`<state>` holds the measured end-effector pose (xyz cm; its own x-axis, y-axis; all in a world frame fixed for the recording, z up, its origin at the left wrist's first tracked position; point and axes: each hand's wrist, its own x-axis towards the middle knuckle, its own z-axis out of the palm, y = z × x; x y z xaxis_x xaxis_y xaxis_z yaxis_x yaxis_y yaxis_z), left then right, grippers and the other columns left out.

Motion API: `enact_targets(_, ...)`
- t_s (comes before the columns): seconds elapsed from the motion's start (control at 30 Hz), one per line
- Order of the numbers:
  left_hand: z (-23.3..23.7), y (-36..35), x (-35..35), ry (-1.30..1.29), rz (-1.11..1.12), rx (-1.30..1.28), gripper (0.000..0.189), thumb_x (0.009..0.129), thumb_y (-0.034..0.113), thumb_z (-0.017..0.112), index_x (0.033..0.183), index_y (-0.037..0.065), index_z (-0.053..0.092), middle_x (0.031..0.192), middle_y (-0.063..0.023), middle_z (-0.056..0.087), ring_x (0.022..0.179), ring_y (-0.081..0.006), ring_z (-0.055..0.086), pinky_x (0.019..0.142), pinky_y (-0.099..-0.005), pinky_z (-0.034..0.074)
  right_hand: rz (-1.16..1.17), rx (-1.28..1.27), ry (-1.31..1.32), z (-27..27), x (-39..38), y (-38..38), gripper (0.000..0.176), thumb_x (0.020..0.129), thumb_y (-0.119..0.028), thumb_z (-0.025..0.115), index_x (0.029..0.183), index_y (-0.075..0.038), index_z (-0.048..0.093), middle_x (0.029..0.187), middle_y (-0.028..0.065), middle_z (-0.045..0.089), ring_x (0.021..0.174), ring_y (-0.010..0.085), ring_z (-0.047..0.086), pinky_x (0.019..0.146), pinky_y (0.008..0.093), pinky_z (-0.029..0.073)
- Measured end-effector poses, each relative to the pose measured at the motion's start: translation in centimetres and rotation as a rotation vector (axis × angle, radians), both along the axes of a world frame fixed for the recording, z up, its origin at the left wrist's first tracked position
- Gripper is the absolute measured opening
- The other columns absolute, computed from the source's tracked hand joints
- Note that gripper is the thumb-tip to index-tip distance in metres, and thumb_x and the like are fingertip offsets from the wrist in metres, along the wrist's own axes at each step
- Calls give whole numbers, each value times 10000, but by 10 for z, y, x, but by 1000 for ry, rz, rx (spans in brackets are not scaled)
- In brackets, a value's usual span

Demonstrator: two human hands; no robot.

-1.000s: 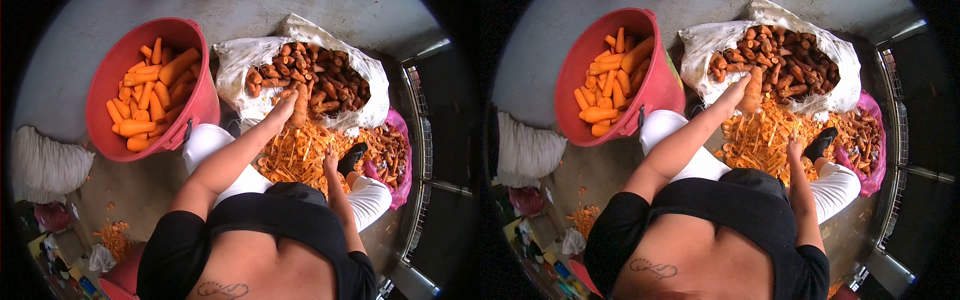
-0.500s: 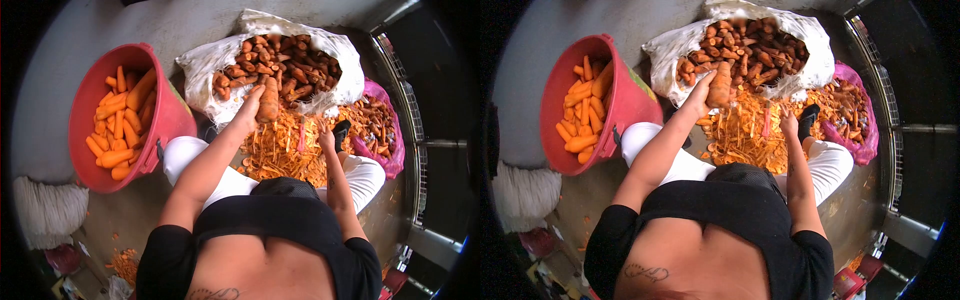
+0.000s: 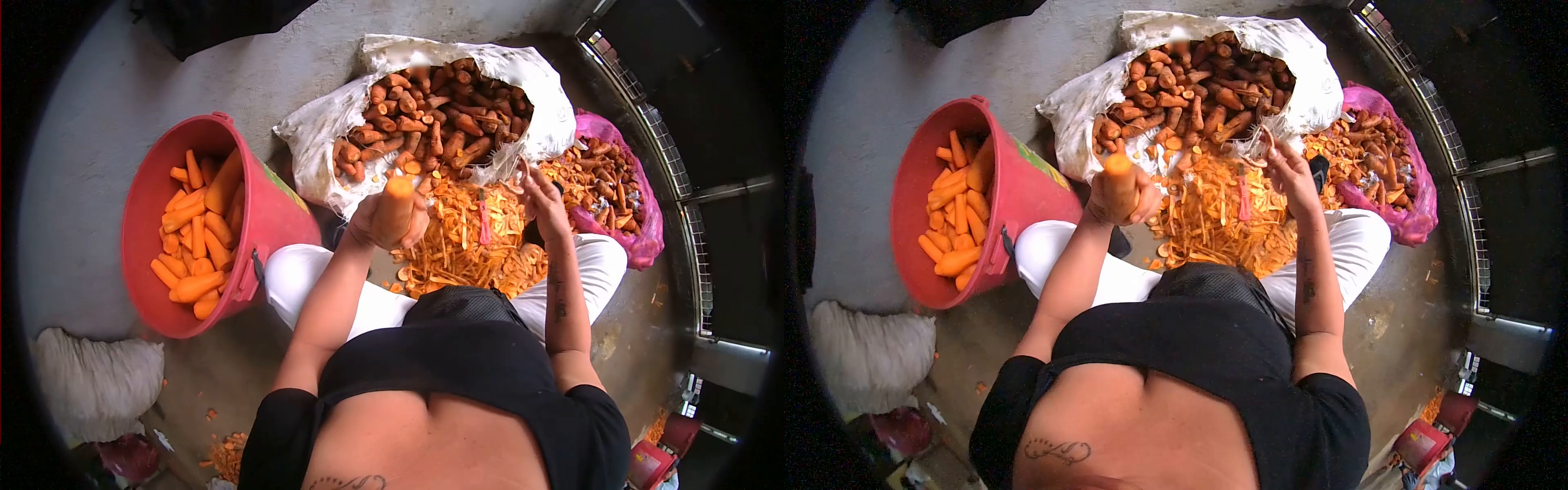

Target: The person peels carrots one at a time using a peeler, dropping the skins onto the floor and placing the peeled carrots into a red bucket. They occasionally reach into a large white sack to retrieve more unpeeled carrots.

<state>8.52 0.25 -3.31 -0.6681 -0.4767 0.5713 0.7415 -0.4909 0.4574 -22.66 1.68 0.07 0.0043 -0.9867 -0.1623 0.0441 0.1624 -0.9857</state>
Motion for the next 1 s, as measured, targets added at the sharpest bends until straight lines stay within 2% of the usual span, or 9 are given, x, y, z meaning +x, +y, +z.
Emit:
enact_targets(0.27,15,-5,15,-77,-127,-131,669,695,507,748,1047,-51,635,705,-203,607,611,-237,591,536,-309,457,127,-87,82,19,14,14,436,942,-305,559,1277,-28,518,766,-52,535,579,17,410,498,173,280)
enact_targets(0.47,6,-3,16,-205,-51,-8,675,811,542,612,1126,-53,557,739,-183,614,605,-233,595,538,-315,465,102,-140,208,21,20,14,375,972,-289,509,1228,-18,547,775,-30,558,646,43,483,559,198,369)
enact_targets(0.5,10,4,12,-308,81,122,625,885,525,510,1157,-38,513,793,-150,619,642,-226,606,524,-310,471,85,-138,226,13,17,10,332,979,-286,497,1142,-9,579,750,-31,540,640,40,465,562,203,377)
enact_targets(0.57,17,2,-3,-465,78,436,495,918,457,502,1131,11,526,860,-91,616,691,-188,613,587,-319,513,5,-173,337,-4,15,1,344,992,-300,470,913,1,618,667,-31,523,570,43,440,503,217,362)
enact_targets(0.67,-28,10,-23,-595,254,943,380,921,411,519,1126,92,541,885,-57,615,739,-172,627,653,-326,543,-84,-122,537,-15,23,0,565,972,-466,432,715,-6,637,527,-16,499,474,73,426,437,244,325)
enact_targets(0.8,-35,19,-27,-649,307,1003,355,933,402,478,1116,107,556,914,-54,624,752,-173,634,673,-325,543,-22,-71,640,-22,56,5,614,964,-503,407,643,-55,677,470,1,512,452,100,449,428,310,345)
enact_targets(0.87,-32,19,-26,-676,302,975,348,936,395,465,1113,111,563,923,-56,629,768,-173,639,681,-327,543,21,-441,927,-17,73,3,532,949,-450,465,621,-101,696,464,7,515,535,131,463,633,321,385)
enact_targets(0.93,-27,20,-28,-712,303,961,339,938,384,454,1110,116,570,930,-60,635,786,-172,645,679,-330,545,107,-424,940,13,92,8,433,922,-380,534,652,-86,702,511,53,509,574,204,469,706,338,359)
enact_targets(1.0,-11,22,-31,-730,291,983,354,946,374,425,1124,103,567,941,-68,644,822,-185,648,700,-343,545,42,-599,992,9,101,5,344,877,-326,601,635,-104,703,496,30,514,557,183,477,678,323,362)
